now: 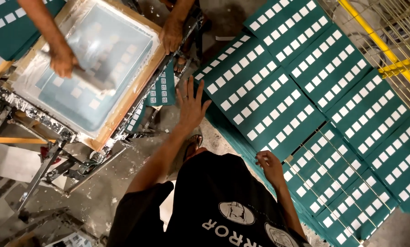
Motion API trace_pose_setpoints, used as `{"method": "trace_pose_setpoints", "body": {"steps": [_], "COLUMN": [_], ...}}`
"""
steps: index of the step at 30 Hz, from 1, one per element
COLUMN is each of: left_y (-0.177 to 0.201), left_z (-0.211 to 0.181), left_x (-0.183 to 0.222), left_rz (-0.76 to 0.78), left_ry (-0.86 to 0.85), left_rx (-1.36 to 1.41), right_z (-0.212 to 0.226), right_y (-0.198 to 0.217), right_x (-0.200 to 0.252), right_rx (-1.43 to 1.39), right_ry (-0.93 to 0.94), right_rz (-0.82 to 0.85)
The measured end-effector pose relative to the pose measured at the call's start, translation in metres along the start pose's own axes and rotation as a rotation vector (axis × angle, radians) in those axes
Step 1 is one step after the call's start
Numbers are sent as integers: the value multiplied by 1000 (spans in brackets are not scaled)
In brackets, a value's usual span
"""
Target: The person stacks and organizes green printed sheets as they are produced by a screen printing machine.
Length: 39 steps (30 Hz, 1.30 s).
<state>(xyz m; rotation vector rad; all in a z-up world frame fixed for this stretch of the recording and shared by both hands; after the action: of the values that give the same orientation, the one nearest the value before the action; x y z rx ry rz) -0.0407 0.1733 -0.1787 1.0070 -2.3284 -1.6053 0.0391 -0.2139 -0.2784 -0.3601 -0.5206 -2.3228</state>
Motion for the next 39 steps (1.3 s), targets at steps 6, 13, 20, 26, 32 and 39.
{"method": "trace_pose_setpoints", "body": {"steps": [6,13,20,26,32,39], "left_y": [15,-31,-74,-44,-51,-77], "left_z": [37,103,213,310,331,383], "left_x": [-17,-51,-122,-198,-231,-239], "left_rz": [148,168,77,86,258,783], "left_ry": [127,158,7,199,-259,-298], "left_rx": [70,-58,-75,-486,-555,-386], "right_z": [60,30,-2,11,5,7], "right_y": [-2,13,-4,-21,-43,-52], "right_x": [2,21,31,51,83,117], "right_rx": [35,124,24,97,152,82], "right_ry": [12,-175,-83,-73,-294,-371], "right_rz": [-28,-175,-189,-254,-329,-451]}}
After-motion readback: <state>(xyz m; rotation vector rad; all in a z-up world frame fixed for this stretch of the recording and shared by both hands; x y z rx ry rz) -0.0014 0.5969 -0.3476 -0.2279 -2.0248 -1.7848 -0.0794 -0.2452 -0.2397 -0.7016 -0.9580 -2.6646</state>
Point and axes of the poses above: each hand's wrist, its own x-axis away from the middle knuckle, its own y-axis out of the back of the hand, z = x × y, the point moved 9 cm from there along -x, towards the middle knuckle, and after that the axes turned 5 degrees about y, right-handed, at the moved point
